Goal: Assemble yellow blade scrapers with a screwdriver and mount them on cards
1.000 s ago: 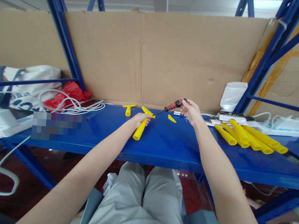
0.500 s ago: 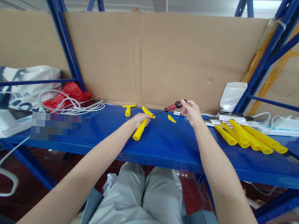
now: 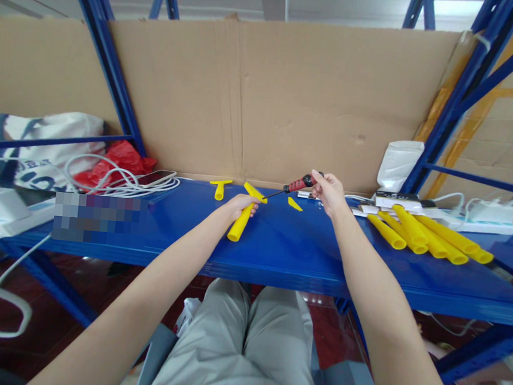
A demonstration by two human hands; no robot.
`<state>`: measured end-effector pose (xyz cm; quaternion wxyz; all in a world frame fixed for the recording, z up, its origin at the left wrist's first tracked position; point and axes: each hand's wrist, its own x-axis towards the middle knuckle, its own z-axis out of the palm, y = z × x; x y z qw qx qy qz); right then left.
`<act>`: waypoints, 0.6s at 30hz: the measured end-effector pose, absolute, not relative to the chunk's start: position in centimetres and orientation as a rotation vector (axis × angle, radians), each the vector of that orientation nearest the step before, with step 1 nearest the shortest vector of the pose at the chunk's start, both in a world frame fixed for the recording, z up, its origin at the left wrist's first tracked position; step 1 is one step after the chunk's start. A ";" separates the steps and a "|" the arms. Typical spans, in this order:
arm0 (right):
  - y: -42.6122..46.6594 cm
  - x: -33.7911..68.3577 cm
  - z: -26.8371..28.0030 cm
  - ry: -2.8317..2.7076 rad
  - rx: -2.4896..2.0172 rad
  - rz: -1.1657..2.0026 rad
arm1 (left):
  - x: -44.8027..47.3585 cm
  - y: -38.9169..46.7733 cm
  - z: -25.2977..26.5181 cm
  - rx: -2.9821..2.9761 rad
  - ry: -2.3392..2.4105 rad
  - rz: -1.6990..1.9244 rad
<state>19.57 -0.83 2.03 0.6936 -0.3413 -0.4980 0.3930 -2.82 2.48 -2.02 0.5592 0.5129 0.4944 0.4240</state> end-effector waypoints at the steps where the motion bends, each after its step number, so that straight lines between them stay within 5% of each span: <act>1: -0.8 19.5 2.0 -1.100 -0.750 0.859 | -2.8 2.4 -1.9 1.210 1.167 0.997; 18: -0.1 20.1 1.8 -0.998 -0.797 0.731 | -2.4 1.7 -1.4 1.186 1.206 0.973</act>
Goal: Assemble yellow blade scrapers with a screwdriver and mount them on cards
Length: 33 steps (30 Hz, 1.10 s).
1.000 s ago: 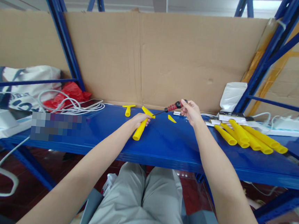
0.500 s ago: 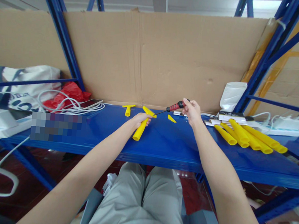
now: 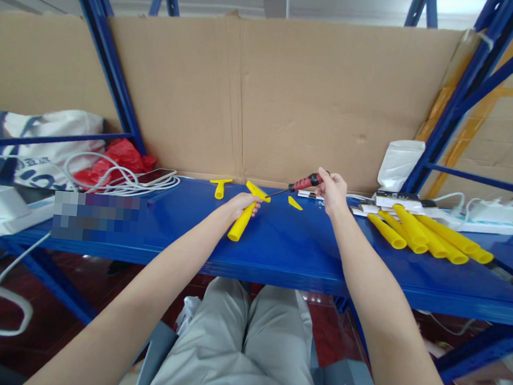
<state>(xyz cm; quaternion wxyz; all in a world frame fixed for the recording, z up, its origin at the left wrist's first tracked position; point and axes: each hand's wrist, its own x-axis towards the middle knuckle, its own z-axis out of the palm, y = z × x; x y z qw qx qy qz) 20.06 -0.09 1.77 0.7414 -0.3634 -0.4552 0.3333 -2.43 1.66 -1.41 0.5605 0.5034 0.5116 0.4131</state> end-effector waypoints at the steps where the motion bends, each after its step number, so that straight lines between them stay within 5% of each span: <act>1: -0.1 20.0 1.8 -0.999 -0.803 0.735 | -2.4 1.7 -1.4 1.185 1.206 0.974; 33: -0.4 20.0 1.8 -1.135 -0.811 0.837 | -2.4 1.7 -1.6 1.168 1.244 0.996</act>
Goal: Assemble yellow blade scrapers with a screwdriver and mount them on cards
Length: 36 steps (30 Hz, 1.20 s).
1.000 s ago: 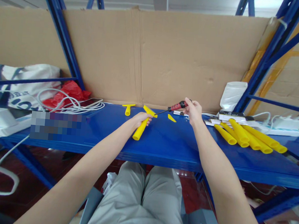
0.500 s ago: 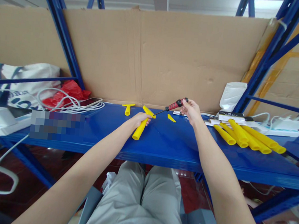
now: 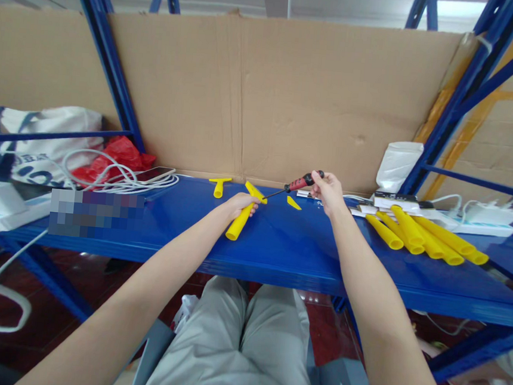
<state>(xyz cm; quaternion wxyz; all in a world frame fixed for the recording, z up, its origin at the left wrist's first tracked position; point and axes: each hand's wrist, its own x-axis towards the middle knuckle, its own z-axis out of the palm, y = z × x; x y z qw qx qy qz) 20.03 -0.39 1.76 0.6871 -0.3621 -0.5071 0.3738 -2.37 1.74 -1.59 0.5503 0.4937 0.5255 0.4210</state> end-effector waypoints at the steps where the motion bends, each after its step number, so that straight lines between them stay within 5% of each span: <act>1: -0.3 20.1 1.8 -1.125 -0.816 0.830 | -2.4 1.7 -1.6 1.172 1.246 0.992; 36: -1.1 19.3 2.2 -1.038 -1.174 0.841 | -2.5 -0.5 0.0 1.264 1.185 0.903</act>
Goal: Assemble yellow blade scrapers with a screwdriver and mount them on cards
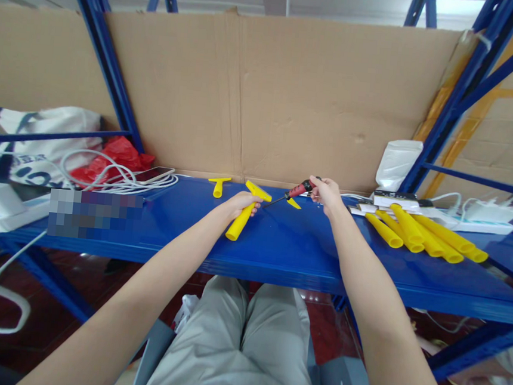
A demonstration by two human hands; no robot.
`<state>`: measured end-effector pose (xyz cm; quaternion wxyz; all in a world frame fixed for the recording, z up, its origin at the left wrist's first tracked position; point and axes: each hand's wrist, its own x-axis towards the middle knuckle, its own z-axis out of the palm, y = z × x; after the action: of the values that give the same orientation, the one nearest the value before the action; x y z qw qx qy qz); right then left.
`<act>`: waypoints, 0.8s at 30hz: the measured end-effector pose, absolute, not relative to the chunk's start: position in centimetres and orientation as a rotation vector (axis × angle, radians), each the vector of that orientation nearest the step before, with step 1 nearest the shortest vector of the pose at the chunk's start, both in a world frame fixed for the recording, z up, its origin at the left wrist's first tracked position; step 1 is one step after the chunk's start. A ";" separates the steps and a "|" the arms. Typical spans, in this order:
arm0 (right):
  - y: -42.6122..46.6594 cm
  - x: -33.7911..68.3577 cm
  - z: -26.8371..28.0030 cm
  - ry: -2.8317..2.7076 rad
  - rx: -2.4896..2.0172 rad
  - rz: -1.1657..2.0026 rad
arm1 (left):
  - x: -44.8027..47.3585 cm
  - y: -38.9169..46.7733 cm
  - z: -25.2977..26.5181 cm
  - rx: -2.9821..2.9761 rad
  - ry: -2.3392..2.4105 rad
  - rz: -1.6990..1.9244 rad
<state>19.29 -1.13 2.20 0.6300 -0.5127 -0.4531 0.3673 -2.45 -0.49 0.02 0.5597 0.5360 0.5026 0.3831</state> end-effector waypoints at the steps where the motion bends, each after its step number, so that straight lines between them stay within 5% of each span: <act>1: -1.2 19.3 2.1 -1.074 -1.228 0.861 | -2.5 -0.5 0.0 1.266 1.181 0.902; 8: -2.2 19.0 1.5 -1.601 -1.495 0.986 | -2.5 -0.4 -0.1 1.261 1.192 0.927; 24: -0.7 19.0 -0.2 -2.128 -1.777 0.636 | -2.3 -0.8 0.1 1.265 1.204 0.922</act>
<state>19.01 -0.72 -0.16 0.1480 -0.6180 -0.7398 0.2212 -2.31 -0.78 0.11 0.5508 0.5345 0.5090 0.3897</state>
